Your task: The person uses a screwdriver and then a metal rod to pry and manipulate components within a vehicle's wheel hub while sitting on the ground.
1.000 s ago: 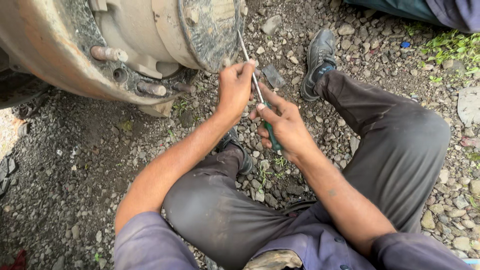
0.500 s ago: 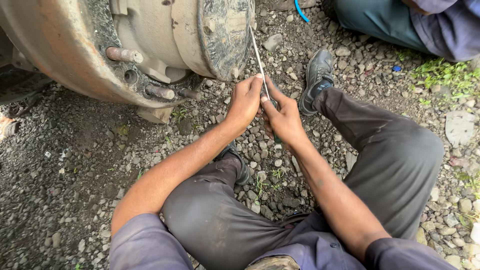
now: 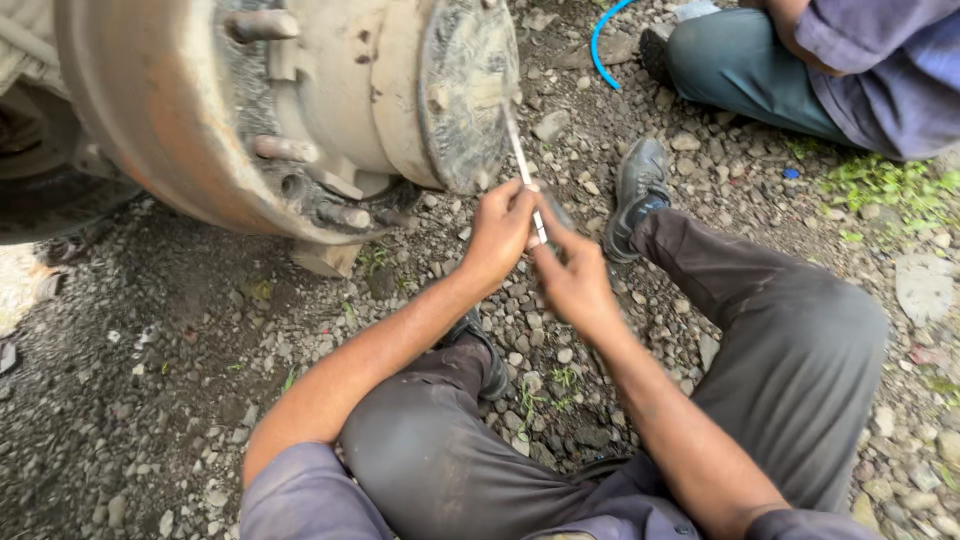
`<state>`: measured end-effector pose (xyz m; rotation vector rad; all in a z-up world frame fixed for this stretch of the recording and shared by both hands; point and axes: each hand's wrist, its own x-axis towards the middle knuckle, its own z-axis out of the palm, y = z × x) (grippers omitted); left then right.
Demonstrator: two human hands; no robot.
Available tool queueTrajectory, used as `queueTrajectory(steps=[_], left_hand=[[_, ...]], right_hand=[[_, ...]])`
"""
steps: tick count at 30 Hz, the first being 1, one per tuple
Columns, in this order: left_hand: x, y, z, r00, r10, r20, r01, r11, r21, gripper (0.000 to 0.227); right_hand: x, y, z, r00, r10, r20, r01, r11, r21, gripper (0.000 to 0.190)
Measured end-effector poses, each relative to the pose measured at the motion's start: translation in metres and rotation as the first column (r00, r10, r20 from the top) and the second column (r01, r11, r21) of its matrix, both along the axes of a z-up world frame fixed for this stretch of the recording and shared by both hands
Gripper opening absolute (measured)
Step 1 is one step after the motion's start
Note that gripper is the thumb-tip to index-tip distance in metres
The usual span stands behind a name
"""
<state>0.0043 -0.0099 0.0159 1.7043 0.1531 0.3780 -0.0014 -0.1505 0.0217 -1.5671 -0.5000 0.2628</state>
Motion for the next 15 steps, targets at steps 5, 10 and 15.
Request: queueTrajectory(steps=[5,10,15], left_hand=[[0.001,0.002,-0.009,1.000,-0.020,0.000,0.020,0.999,-0.041,0.030],[0.001,0.005,-0.004,0.997,-0.074,0.021,0.075,0.993,-0.090,0.031],[-0.001,0.004,-0.003,0.995,-0.081,0.050,0.086,0.989,-0.120,0.034]], right_hand=[[0.004,-0.003,-0.017,0.989,-0.032,0.141,0.037,0.999,-0.032,0.055],[0.005,-0.005,-0.014,0.977,0.007,0.214,-0.006,1.000,-0.002,0.055],[-0.001,-0.007,-0.001,0.930,-0.046,0.365,0.063,0.997,-0.035,0.054]])
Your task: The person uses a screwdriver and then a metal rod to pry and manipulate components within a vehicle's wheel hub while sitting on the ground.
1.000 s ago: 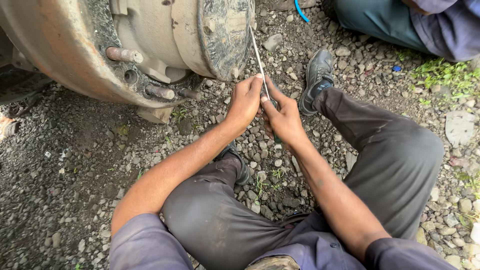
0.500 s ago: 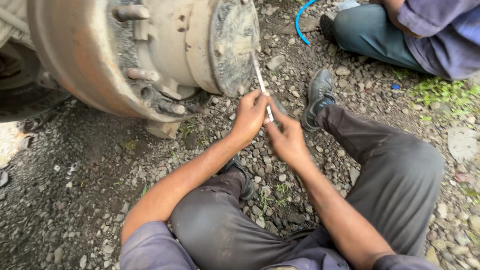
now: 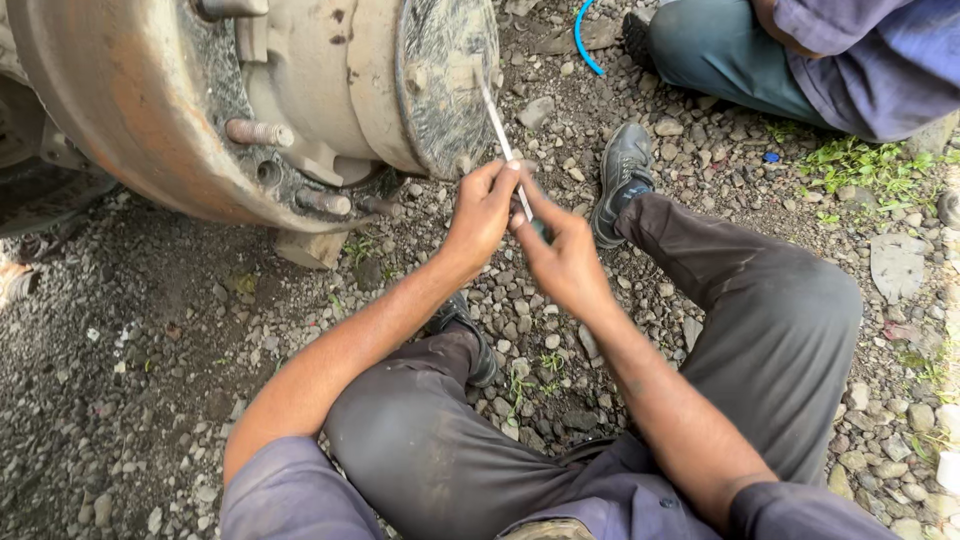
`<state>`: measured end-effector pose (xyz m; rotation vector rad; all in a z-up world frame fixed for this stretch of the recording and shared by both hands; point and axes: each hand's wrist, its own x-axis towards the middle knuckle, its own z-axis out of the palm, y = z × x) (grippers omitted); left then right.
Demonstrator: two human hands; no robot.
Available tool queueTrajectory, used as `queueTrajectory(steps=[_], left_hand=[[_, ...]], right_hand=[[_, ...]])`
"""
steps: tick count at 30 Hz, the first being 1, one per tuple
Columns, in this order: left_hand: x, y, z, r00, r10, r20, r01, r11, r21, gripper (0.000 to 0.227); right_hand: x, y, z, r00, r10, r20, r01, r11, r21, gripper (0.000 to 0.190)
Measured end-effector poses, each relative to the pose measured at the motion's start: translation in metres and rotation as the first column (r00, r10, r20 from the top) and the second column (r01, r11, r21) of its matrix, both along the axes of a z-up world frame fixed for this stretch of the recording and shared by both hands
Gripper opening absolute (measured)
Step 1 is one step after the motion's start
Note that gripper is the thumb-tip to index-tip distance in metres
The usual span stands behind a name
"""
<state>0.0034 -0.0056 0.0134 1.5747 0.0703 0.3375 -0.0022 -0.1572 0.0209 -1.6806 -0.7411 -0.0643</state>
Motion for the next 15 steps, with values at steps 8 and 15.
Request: queueTrajectory(steps=[8,15], left_hand=[[-0.004,-0.001,0.013,0.999,-0.045,-0.002,0.045,0.998,-0.049,0.035],[-0.003,-0.004,0.026,0.998,-0.018,0.064,0.024,0.995,-0.100,0.039]], right_hand=[[-0.006,-0.011,0.020,0.969,0.032,-0.244,-0.059,0.992,-0.107,0.058],[-0.021,-0.017,0.031,0.971,0.116,-0.207,-0.122,0.992,-0.016,0.060]])
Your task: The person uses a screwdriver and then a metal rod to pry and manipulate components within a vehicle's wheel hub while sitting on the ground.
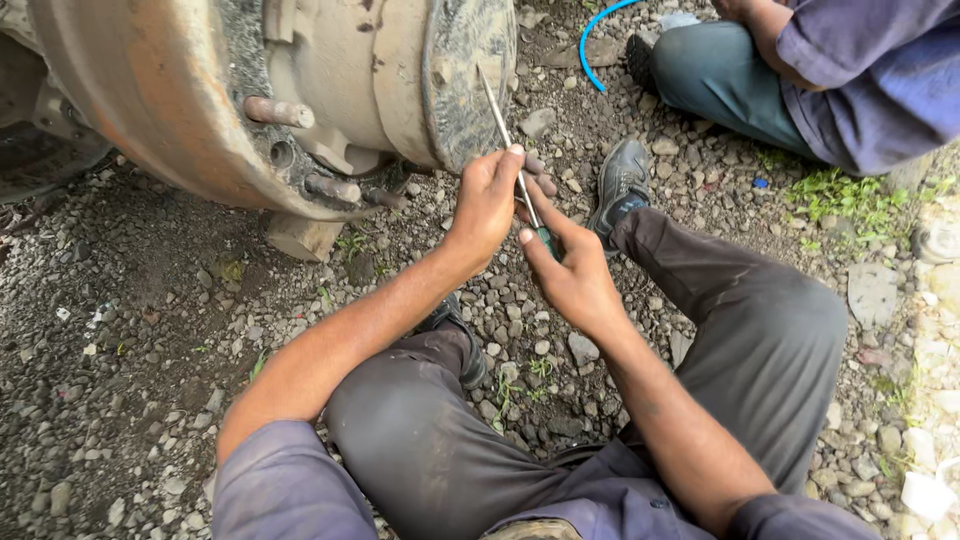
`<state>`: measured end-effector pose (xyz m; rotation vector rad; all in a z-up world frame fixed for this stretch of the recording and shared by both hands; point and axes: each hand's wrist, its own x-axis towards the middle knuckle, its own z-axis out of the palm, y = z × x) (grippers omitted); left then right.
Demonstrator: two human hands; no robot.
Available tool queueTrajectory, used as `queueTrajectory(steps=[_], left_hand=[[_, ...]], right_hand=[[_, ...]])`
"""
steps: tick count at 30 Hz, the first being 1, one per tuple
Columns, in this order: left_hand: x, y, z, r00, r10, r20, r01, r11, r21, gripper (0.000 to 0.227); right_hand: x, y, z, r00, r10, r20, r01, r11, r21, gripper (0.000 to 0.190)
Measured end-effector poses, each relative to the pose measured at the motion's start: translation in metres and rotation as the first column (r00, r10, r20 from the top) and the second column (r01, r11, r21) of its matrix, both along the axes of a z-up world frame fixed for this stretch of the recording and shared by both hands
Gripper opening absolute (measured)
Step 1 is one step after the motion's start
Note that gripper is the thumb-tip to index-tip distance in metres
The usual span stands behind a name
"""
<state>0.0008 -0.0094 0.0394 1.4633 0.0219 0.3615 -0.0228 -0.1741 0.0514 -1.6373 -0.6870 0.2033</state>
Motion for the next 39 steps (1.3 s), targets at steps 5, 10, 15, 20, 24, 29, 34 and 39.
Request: queueTrajectory(steps=[5,10,15,20,24,29,34,39], left_hand=[[-0.003,0.003,0.001,0.996,0.016,0.082,-0.012,0.999,-0.052,0.041],[-0.006,-0.003,0.001,0.999,0.013,0.030,-0.011,0.999,-0.048,0.040],[-0.010,-0.004,-0.001,0.997,0.006,0.082,-0.004,0.999,-0.033,0.041],[-0.014,-0.004,0.003,0.999,-0.045,0.014,0.046,0.997,-0.057,0.047],[-0.015,-0.003,-0.001,1.000,-0.024,-0.002,0.024,1.000,-0.003,0.051],[-0.020,0.000,0.008,0.993,0.099,0.057,-0.105,0.987,0.120,0.045],[-0.037,0.001,0.046,0.968,0.249,0.038,-0.214,0.733,0.646,0.045],[-0.054,0.036,0.088,0.830,0.176,0.529,-0.539,0.497,0.680,0.041]], right_hand=[[-0.023,-0.002,-0.013,0.986,0.041,-0.160,-0.015,0.987,0.160,0.057],[-0.034,0.000,-0.012,0.960,0.011,-0.279,0.048,0.978,0.201,0.051],[-0.002,-0.005,0.008,0.985,-0.028,-0.168,0.052,0.988,0.143,0.049],[-0.004,-0.012,0.003,0.998,-0.056,0.014,0.055,0.997,0.060,0.047],[-0.012,-0.019,-0.006,0.999,-0.045,-0.008,0.046,0.998,0.039,0.048],[-0.014,-0.022,0.007,0.971,0.019,-0.238,0.003,0.996,0.094,0.050],[-0.021,-0.017,0.014,0.966,0.039,-0.256,0.000,0.989,0.151,0.052],[-0.007,-0.008,0.013,0.986,-0.083,-0.146,0.114,0.968,0.223,0.052]])
